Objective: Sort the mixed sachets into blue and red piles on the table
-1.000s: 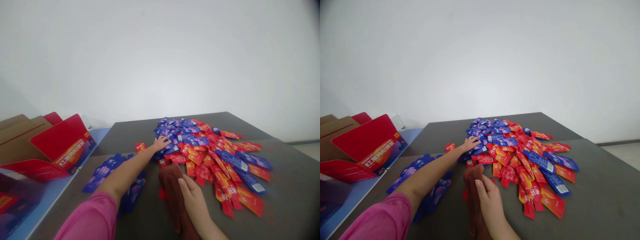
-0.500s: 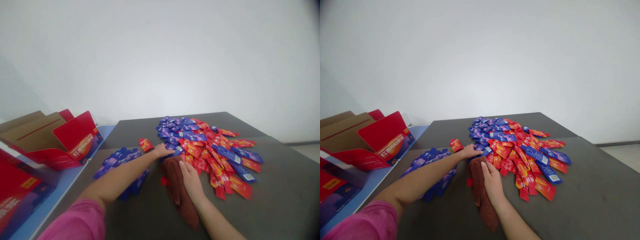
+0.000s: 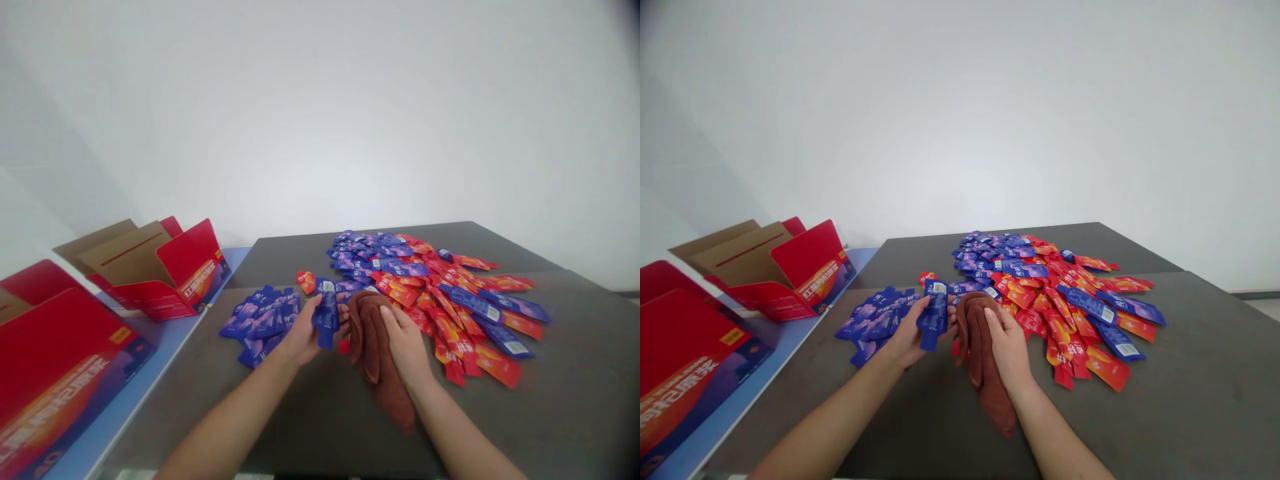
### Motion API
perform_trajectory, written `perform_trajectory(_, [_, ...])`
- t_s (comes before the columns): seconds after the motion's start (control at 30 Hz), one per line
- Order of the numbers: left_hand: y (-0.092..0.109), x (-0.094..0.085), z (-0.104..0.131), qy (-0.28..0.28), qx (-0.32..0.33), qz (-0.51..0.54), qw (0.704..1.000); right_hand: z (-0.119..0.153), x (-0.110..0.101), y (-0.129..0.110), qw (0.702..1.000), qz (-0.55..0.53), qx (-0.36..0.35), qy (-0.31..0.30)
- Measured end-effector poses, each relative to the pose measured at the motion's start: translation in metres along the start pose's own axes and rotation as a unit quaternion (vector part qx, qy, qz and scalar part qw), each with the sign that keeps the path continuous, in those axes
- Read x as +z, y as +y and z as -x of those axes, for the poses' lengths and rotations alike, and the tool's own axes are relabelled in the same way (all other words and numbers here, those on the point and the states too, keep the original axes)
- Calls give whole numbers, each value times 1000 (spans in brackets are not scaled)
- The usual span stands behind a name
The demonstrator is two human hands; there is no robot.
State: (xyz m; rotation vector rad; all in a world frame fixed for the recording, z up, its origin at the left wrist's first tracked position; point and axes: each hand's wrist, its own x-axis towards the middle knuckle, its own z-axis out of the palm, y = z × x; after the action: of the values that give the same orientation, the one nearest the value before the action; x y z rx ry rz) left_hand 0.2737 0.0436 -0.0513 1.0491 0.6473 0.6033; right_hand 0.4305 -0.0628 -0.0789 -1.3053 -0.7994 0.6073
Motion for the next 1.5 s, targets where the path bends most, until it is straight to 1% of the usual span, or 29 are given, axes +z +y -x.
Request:
perform_trajectory(0.03, [-5, -2, 11, -5, -6, 61, 998, 0, 0, 0, 1000, 8, 2, -7])
perform_trajectory(0.07, [-10, -4, 19, -3, -5, 89, 996, 0, 0, 0, 1000, 18, 5, -13])
perform_trajectory(0.13, [-17, -9, 29, 10, 20, 90, 996, -1, 1, 3, 999, 44, 9, -18])
perform_trajectory(0.23, [-19, -15, 32, 20, 121, -19, 992, -1, 3, 6, 998, 63, -10, 1])
perform_trajectory(0.27, [-18, -17, 32, 20, 167, -87, 982, 0, 3, 7, 998, 62, -20, 8])
perform_trajectory(0.3, [-16, -19, 33, 18, 215, -169, 962, 0, 4, 7, 998, 61, -30, 7])
perform_trajectory(0.33, [-13, -21, 34, 13, 264, -260, 929, 2, 5, 7, 997, 61, -38, -5])
perform_trajectory(0.4, [-9, -23, 36, -8, 334, -444, 831, 5, 6, 4, 995, 62, -46, -65])
perform_trajectory(0.47, [-7, -23, 37, -31, 364, -588, 722, 9, 8, 0, 987, 62, -44, -143])
perform_trajectory(0.5, [-7, -23, 38, -40, 366, -637, 677, 11, 9, -1, 982, 63, -40, -175])
perform_trajectory(0.53, [-7, -22, 38, -48, 367, -672, 642, 12, 11, -2, 977, 66, -34, -198])
perform_trajectory(0.57, [-8, -21, 38, -52, 368, -694, 617, 14, 12, -2, 974, 71, -27, -213])
perform_trajectory(0.6, [-10, -20, 38, -50, 373, -705, 601, 15, 13, -2, 972, 73, -18, -222])
perform_trajectory(0.63, [-12, -19, 38, -38, 381, -707, 594, 16, 15, 0, 972, 70, -10, -223])
perform_trajectory(0.67, [-13, -18, 38, -13, 390, -701, 597, 16, 15, 1, 974, 63, -3, -219])
perform_trajectory(0.73, [-15, -17, 38, 79, 413, -651, 632, 16, 16, 5, 980, 44, 4, -194])
perform_trajectory(0.8, [-16, -17, 38, 189, 419, -548, 699, 15, 14, 7, 988, 34, 1, -154])
perform_trajectory(0.83, [-16, -17, 38, 222, 404, -486, 742, 15, 14, 7, 990, 33, -4, -134])
perform_trajectory(0.87, [-16, -16, 38, 228, 377, -429, 788, 15, 13, 6, 992, 35, -9, -120])
perform_trajectory(0.9, [-16, -15, 38, 209, 342, -380, 834, 15, 13, 6, 993, 37, -13, -111])
perform_trajectory(0.97, [-16, -11, 38, 125, 268, -303, 906, 17, 13, 3, 993, 43, -20, -105])
perform_trajectory(1.0, [-16, -8, 38, 82, 242, -270, 928, 19, 14, 1, 993, 46, -24, -107])
perform_trajectory(1.07, [-16, -4, 37, 24, 215, -215, 952, 22, 17, -2, 992, 46, -31, -112])
perform_trajectory(1.13, [-17, -3, 37, -4, 204, -185, 961, 27, 20, -3, 992, 41, -34, -115])
perform_trajectory(1.2, [-19, -4, 37, -7, 202, -178, 963, 30, 23, -3, 992, 35, -33, -115])
perform_trajectory(1.27, [-22, -6, 37, 10, 202, -167, 965, 32, 25, -1, 993, 31, -30, -110])
perform_trajectory(1.37, [-24, -8, 38, 28, 198, -113, 973, 31, 24, 1, 994, 34, -21, -100])
perform_trajectory(1.43, [-23, -8, 39, 25, 194, -68, 978, 26, 21, 2, 992, 27, -6, -125])
perform_trajectory(1.5, [-20, -8, 40, 9, 175, -43, 984, 21, 18, 1, 985, -10, 17, -171])
